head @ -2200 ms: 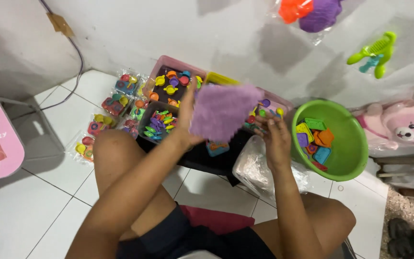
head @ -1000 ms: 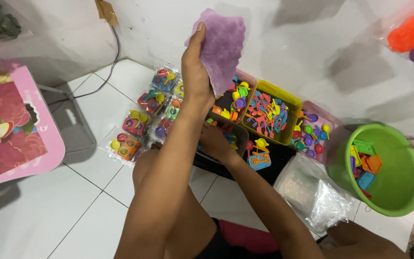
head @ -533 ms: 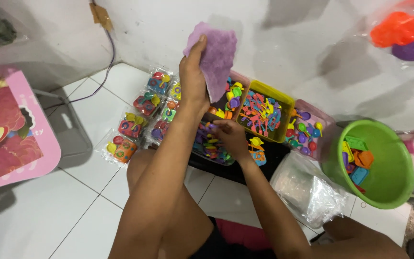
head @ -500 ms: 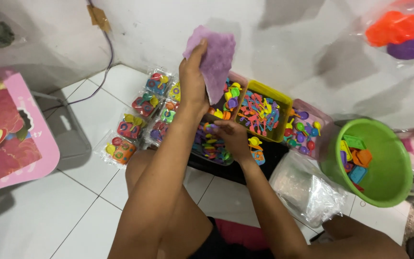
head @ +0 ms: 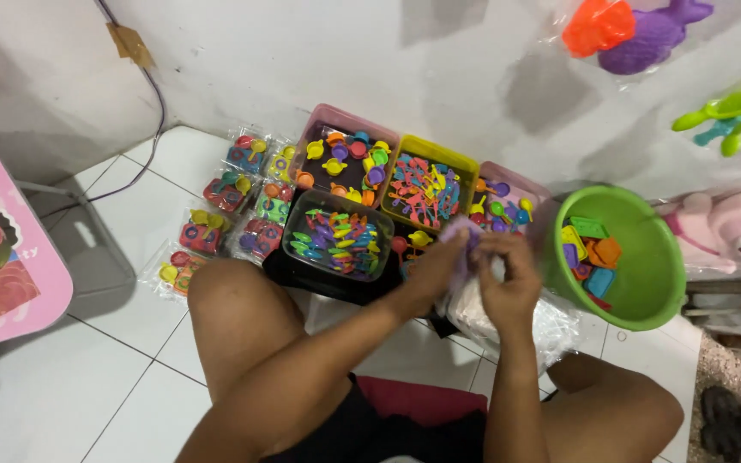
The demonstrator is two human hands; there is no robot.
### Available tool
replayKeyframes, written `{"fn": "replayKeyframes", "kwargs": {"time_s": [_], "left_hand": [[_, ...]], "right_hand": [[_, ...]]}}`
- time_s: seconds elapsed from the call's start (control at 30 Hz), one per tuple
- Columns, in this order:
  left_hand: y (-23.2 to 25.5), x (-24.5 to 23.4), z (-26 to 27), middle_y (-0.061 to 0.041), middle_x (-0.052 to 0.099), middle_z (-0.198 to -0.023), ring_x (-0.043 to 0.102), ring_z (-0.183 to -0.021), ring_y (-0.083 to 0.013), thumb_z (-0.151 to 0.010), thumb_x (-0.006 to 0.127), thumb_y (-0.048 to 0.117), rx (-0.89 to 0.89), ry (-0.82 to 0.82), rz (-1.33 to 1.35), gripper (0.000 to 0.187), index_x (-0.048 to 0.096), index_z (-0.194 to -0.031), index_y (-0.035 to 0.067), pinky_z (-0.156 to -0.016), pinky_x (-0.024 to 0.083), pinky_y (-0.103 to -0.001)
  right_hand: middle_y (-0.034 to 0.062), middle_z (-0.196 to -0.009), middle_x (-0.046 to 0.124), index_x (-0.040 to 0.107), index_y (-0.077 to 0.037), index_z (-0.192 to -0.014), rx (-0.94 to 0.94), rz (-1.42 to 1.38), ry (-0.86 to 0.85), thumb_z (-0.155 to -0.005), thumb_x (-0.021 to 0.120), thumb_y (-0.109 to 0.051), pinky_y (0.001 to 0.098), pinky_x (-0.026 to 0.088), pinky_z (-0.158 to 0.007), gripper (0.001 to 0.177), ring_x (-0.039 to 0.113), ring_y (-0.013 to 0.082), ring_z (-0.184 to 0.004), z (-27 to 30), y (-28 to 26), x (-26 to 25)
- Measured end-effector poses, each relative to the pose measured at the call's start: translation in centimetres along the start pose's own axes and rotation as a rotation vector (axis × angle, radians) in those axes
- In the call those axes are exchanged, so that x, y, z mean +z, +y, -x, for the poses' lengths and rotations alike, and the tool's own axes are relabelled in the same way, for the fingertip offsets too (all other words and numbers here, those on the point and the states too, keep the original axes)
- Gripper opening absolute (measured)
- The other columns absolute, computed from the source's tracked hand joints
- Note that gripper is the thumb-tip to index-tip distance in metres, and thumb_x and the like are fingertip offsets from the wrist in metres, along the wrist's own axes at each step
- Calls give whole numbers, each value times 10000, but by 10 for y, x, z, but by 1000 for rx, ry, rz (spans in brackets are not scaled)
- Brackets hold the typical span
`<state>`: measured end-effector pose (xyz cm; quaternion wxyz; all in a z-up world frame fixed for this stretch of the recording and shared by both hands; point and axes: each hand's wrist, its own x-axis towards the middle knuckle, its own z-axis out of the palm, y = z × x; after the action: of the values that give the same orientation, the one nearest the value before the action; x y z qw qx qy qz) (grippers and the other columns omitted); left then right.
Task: Cleaning small plastic toy pieces with a cloth and packing them into individual plastic bags.
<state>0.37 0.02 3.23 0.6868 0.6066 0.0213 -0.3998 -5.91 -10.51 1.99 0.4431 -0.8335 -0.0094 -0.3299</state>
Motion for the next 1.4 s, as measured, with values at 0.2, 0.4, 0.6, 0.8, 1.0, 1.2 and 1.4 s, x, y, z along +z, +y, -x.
{"fn": "replayKeyframes", "kwargs": {"time_s": [0.2,0.4,0.6,0.8,1.0,1.2,1.4], "left_hand": [[-41,27,14,-140,574,-1367,543,-1200,-194,-968,583,586,-93,41,477,747,533,-1414,-11,-1035,397,-356],[-115,16,21,-69,648,-1136,573,-1015,-131,-1022,448,341,-18,19,661,447,655,-1223,-1,-909,443,-253],[-214,8,3,-111,634,-997,563,-895,-164,-1053,469,257,177,-100,833,332,637,-1074,-29,-835,471,-295],[-176,4,22,-96,644,-1176,557,-1012,-156,-1005,477,321,1,28,576,463,640,-1247,-38,-908,452,-272],[-165,5,20,-99,649,-1264,572,-1147,-158,-1024,425,272,-12,63,587,453,645,-1276,-34,-1044,417,-278],[-154,0,25,-162,557,-1447,535,-1300,-189,-1018,362,368,-123,86,369,607,489,-1431,-58,-1115,369,-296],[-160,3,25,-137,605,-1363,563,-1216,-200,-1028,368,317,-67,7,507,544,556,-1376,-57,-1077,405,-313]], "right_hand": [[123,-1005,730,754,-40,-935,-4,177,-57,-878,742,45,382,546,-860,104,717,300,-971,49,-1,-21],[89,-1065,726,722,-31,-1080,251,135,-267,-802,616,39,316,557,-834,306,691,215,-922,87,-19,-23],[69,-1047,733,718,-18,-973,194,100,-373,-743,635,87,296,569,-806,266,706,216,-907,126,-3,-15],[89,-1073,722,718,-15,-992,242,227,-268,-796,630,49,316,559,-791,224,689,236,-888,129,15,-12],[71,-1069,730,743,-28,-1020,169,203,-257,-779,660,48,305,539,-805,267,666,222,-911,132,11,-9],[72,-1080,723,734,-12,-1012,132,107,-271,-734,624,96,312,548,-864,318,686,233,-947,129,5,-9],[97,-1127,725,714,-12,-1030,217,267,-222,-805,621,53,306,559,-806,251,702,242,-928,136,26,-9]]}}
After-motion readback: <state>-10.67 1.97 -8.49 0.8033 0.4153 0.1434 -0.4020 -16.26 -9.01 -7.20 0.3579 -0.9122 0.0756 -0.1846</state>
